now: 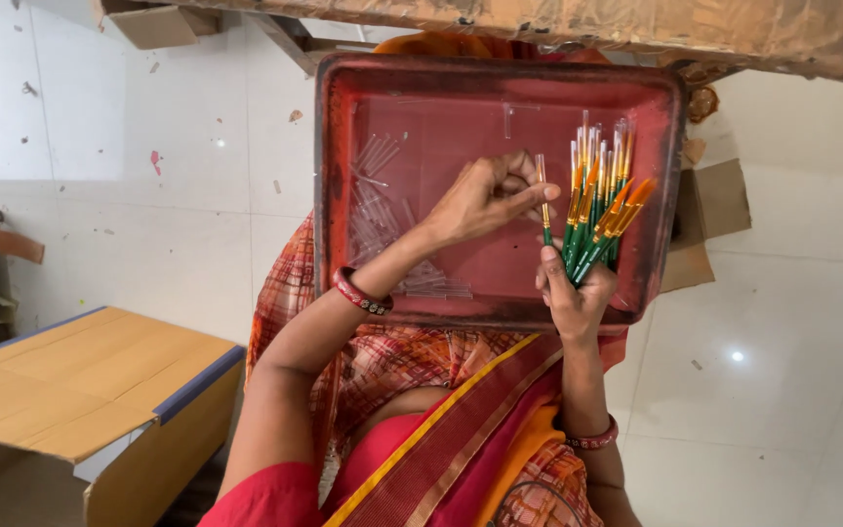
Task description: The person sits with a red tray on their lap and repeatedly picks up small paintbrushes and clear plastic sleeves. They insert each brush into a sleeve and place the packaged brush into a blue crate on the table. The process is repeated for multiple brushes.
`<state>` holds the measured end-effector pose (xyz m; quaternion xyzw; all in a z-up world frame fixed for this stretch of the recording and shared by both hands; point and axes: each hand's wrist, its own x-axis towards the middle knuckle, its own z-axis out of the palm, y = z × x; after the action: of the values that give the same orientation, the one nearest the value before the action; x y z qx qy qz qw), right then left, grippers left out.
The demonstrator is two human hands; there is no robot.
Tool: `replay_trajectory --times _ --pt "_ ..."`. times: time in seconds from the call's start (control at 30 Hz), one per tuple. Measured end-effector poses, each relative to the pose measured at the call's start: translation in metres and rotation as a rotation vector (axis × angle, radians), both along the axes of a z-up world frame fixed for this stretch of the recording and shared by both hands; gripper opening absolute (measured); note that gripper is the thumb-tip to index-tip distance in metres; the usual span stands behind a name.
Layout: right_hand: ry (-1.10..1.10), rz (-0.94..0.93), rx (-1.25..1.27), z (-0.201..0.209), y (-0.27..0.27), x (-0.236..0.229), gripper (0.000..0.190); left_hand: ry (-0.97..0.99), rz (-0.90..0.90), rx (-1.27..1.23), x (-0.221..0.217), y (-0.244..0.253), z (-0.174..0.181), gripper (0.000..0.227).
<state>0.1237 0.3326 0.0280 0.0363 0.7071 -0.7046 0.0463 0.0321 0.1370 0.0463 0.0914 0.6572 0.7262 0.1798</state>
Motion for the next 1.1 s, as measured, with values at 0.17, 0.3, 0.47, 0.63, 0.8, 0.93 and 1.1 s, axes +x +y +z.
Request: replay_trajectory --times 0.17,0.3,0.47,0.63,0.8,0.93,1.1 --pt "0.247 -0.009 0.546 -0.004 0.006 -0.014 0.02 0.345 0.017 -0.698 -0.01 -0.04 -0.032 0.033" --pt "0.446 -0.107 0.844 0.0 0.024 -0.024 0.025 0.439 0.048 -1.602 -0.017 -0.108 -0.084 0.018" --pt "0.35 -0.123 0.599 -0.02 0.026 -0.027 0.031 0.385 0.128 -1.592 -0.007 -0.137 -0.07 0.014" --pt "0.206 -0.125 0.392 -0.021 0.021 -0.024 0.031 0.36 0.141 -1.595 -0.007 -0.138 -0.072 0.018" --pt "0.035 -0.097 0.104 -0.03 0.021 -0.021 0.026 0.449 0.072 -1.6 -0.012 -0.131 -0.087 0.013" --pt "-0.017 -0.09 -0.003 -0.017 0.013 -0.024 0.023 0.499 -0.015 -1.596 -0.016 -0.124 -0.091 0.007" --pt "-0.18 -0.065 -0.238 0.008 -0.002 -0.026 0.025 0.618 0.029 -1.277 -0.011 -0.104 -0.058 0.01"
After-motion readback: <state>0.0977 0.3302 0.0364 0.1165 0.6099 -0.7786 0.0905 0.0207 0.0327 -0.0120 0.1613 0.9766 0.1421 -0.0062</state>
